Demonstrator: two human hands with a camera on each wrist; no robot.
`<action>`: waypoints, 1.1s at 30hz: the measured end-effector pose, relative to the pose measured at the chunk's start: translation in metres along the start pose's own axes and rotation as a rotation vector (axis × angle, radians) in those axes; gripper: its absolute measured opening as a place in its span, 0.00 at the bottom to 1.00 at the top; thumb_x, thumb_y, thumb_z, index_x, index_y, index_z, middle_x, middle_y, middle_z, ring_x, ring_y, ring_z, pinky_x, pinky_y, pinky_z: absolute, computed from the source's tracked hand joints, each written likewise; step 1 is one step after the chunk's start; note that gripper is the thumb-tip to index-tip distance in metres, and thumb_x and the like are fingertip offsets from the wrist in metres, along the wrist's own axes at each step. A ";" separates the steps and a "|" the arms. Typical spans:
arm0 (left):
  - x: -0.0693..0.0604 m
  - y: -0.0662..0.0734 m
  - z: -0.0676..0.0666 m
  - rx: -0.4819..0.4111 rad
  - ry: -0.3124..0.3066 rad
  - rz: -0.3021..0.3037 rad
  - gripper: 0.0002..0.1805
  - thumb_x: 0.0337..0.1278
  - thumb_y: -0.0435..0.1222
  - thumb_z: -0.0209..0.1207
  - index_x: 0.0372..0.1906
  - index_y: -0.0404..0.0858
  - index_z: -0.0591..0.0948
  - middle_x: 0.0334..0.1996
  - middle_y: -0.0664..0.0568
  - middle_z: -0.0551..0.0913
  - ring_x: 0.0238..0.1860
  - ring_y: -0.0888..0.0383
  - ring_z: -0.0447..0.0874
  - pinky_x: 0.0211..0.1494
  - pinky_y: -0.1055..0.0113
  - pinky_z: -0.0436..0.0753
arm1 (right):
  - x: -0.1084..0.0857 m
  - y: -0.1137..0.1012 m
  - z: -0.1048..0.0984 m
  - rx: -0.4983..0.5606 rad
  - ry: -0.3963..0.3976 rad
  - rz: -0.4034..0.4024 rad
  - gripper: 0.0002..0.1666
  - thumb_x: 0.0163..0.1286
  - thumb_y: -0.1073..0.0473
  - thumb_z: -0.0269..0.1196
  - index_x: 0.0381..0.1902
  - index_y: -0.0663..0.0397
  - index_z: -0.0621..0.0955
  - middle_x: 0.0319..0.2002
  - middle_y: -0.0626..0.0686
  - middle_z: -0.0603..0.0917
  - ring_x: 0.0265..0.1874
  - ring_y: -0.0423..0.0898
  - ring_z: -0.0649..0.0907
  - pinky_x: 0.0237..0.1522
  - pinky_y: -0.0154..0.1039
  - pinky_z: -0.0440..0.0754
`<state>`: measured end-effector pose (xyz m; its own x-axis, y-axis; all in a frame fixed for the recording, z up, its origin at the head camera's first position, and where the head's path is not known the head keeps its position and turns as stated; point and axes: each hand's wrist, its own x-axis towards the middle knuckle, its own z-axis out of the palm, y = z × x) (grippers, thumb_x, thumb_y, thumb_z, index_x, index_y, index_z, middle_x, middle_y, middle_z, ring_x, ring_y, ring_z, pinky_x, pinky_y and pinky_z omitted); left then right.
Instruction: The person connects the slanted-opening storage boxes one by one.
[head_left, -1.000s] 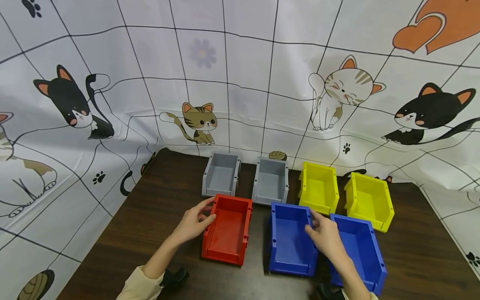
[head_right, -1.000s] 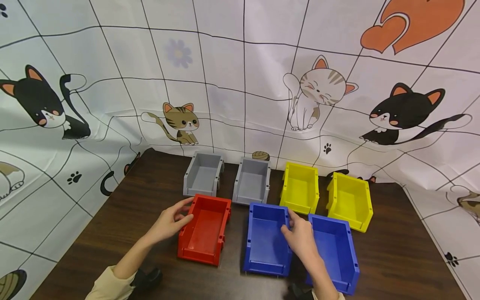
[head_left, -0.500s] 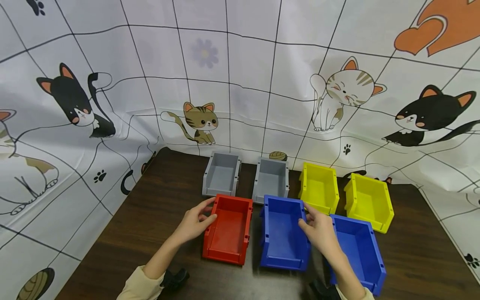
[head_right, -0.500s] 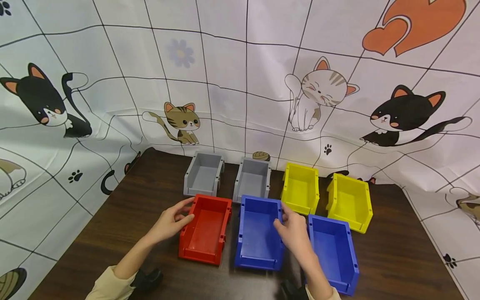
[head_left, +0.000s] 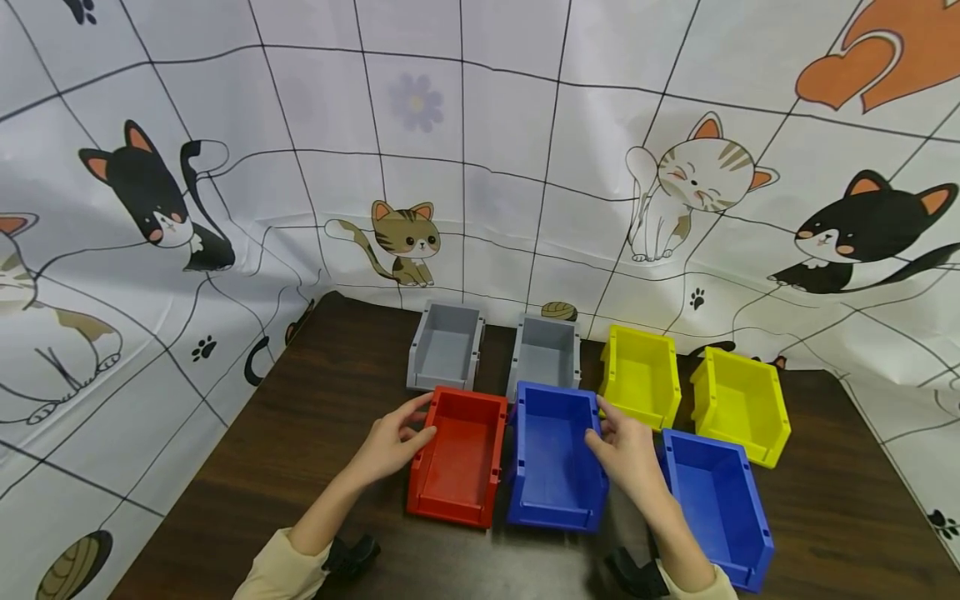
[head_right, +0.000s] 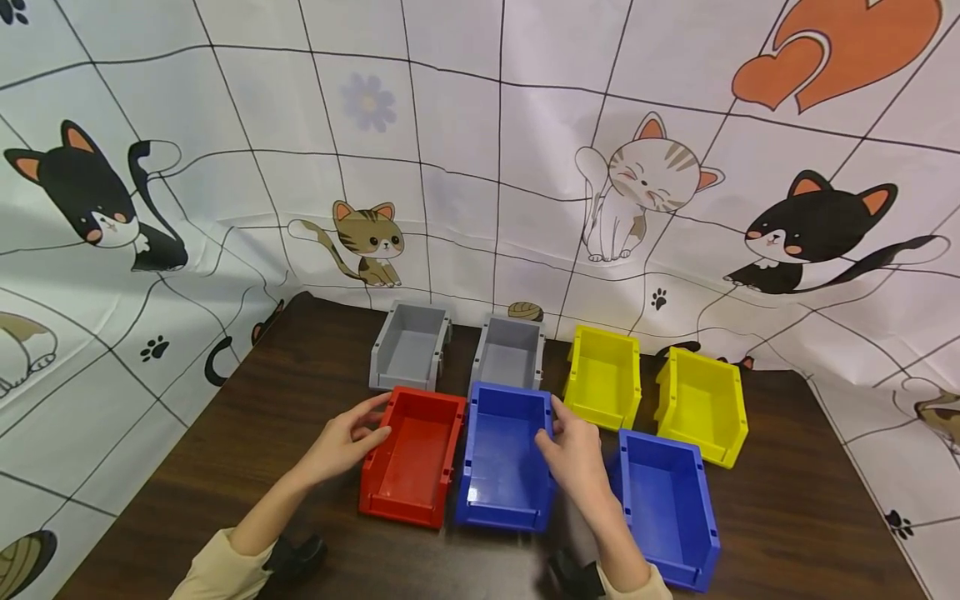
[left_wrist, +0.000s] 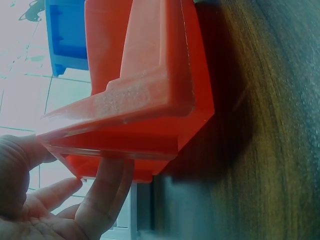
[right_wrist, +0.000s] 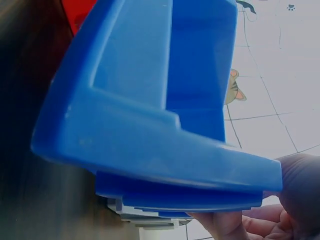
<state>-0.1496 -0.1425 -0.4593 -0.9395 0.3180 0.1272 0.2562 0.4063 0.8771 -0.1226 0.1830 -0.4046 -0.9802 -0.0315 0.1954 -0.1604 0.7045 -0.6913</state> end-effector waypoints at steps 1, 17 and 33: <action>0.000 0.000 0.000 -0.002 -0.001 0.002 0.28 0.61 0.33 0.58 0.65 0.29 0.66 0.50 0.30 0.77 0.28 0.49 0.84 0.32 0.69 0.80 | 0.000 -0.001 0.000 0.000 0.001 0.001 0.30 0.57 0.72 0.61 0.59 0.75 0.71 0.20 0.52 0.77 0.08 0.37 0.61 0.13 0.30 0.59; -0.001 0.001 0.000 -0.021 -0.006 0.016 0.28 0.61 0.32 0.58 0.65 0.28 0.65 0.50 0.28 0.76 0.28 0.48 0.84 0.29 0.69 0.79 | 0.001 -0.007 0.001 0.014 -0.008 0.055 0.30 0.58 0.72 0.60 0.59 0.76 0.70 0.24 0.58 0.82 0.08 0.39 0.64 0.12 0.30 0.62; -0.001 0.003 -0.001 -0.022 -0.018 0.002 0.29 0.61 0.31 0.57 0.65 0.28 0.65 0.51 0.27 0.75 0.27 0.48 0.84 0.28 0.71 0.80 | -0.001 -0.014 0.001 -0.035 -0.036 -0.022 0.29 0.62 0.70 0.58 0.60 0.77 0.67 0.14 0.47 0.69 0.07 0.36 0.61 0.11 0.30 0.61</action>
<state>-0.1480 -0.1422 -0.4560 -0.9347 0.3342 0.1213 0.2532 0.3864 0.8869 -0.1200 0.1727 -0.3958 -0.9802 -0.0722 0.1844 -0.1782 0.7280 -0.6620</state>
